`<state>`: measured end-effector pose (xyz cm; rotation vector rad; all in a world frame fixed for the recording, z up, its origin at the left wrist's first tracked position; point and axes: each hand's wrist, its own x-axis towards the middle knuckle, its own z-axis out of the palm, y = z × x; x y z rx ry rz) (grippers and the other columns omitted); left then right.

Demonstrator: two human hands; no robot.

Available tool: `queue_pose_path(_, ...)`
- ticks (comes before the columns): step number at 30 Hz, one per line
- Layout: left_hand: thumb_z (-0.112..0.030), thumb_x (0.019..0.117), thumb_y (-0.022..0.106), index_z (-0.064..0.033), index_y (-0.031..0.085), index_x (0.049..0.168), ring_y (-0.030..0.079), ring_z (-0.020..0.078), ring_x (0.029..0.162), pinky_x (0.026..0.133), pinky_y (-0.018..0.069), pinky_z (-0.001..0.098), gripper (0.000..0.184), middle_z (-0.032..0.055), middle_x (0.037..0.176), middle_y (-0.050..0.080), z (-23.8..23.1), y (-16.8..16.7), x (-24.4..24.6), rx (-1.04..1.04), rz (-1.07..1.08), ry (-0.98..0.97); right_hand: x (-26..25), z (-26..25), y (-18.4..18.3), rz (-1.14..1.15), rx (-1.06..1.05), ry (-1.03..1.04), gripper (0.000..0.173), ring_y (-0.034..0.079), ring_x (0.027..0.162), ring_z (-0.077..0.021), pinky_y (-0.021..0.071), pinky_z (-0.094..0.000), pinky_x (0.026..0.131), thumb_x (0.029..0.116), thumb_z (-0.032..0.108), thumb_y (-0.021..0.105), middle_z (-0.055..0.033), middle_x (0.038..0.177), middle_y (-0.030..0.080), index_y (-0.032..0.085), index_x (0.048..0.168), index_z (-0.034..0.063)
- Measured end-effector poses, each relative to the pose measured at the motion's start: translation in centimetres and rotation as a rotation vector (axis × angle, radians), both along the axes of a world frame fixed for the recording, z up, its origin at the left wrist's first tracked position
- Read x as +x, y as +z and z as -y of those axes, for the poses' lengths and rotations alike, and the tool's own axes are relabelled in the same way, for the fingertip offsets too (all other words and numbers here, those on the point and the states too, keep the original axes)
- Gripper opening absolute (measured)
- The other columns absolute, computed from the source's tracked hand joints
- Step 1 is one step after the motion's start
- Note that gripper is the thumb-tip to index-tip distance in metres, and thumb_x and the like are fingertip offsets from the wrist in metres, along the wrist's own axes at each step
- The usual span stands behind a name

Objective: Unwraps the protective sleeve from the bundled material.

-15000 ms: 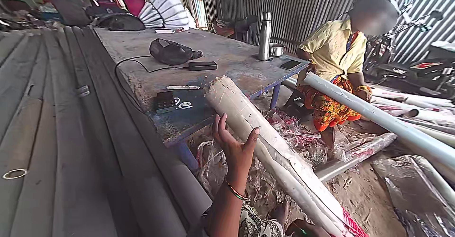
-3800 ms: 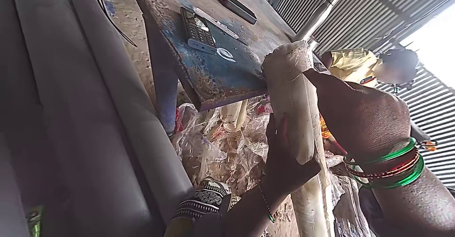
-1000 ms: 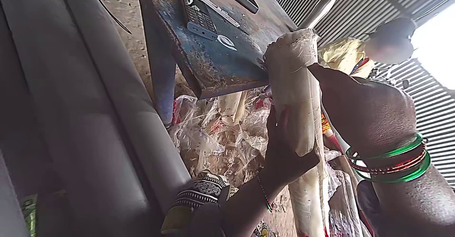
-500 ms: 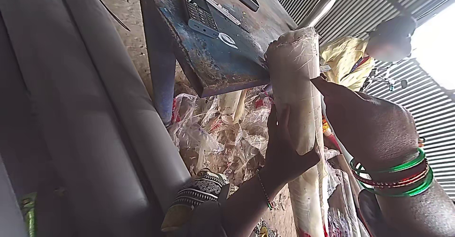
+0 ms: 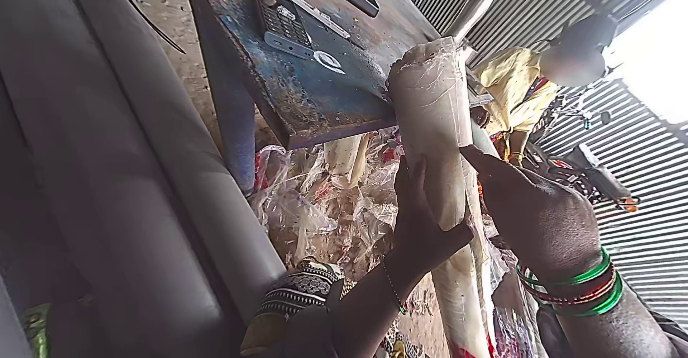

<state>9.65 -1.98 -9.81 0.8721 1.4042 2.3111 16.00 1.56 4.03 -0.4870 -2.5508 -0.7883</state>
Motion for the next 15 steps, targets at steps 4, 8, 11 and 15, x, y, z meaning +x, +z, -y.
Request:
queue_pose_path(4,-0.041,0.0674,0.079,-0.0063,0.023,0.160,0.035,0.0269,0.147,0.110,0.0419,0.0395,0.114,0.0271,0.165,0.018,-0.5,-0.2,0.2,0.055,0.016,0.024,2.2,-3.0,-0.7,-0.278,-0.480,-0.056,0.041,0.053,0.060,-0.0057,0.0472,-0.0259,0.059,0.1038,0.026,0.053,-0.0012,0.076,0.062,0.060,0.142,0.0114)
queue_pose_path(8,-0.045,0.0689,0.078,0.0024,0.021,0.159,0.037,0.0309,0.144,0.111,0.0408,0.0397,0.117,0.0342,0.160,0.022,-1.0,-0.6,0.3,0.066,-0.023,0.091,2.2,-3.1,-2.1,-0.404,-0.595,-0.056,0.056,0.049,0.060,-0.0044,0.0445,-0.0255,0.058,0.0908,0.036,0.071,0.0008,0.074,0.059,0.060,0.133,0.0022)
queue_pose_path(11,-0.047,0.0695,0.078,0.0110,0.012,0.156,0.043,0.0270,0.139,0.107,0.0454,0.0352,0.124,0.0377,0.156,0.025,-1.0,-0.7,0.2,0.085,-0.075,0.112,1.4,-3.0,-3.7,-0.394,-0.631,-0.061,0.055,0.062,0.064,-0.0256,0.0522,-0.0488,0.060,0.0839,0.034,0.079,-0.0105,0.075,0.066,0.062,0.124,0.0010)
queue_pose_path(15,-0.035,0.0767,0.076,0.0196,-0.007,0.151,0.037,0.0230,0.145,0.112,0.0404,0.0253,0.124,0.0436,0.156,0.012,-0.8,-0.5,-0.3,0.147,-0.189,0.072,1.8,-2.6,-2.9,-0.353,-0.874,-0.104,0.057,0.071,0.097,-0.0341,0.0557,-0.0528,0.085,0.0909,0.031,0.077,-0.0210,0.106,0.072,0.058,0.135,-0.0001)
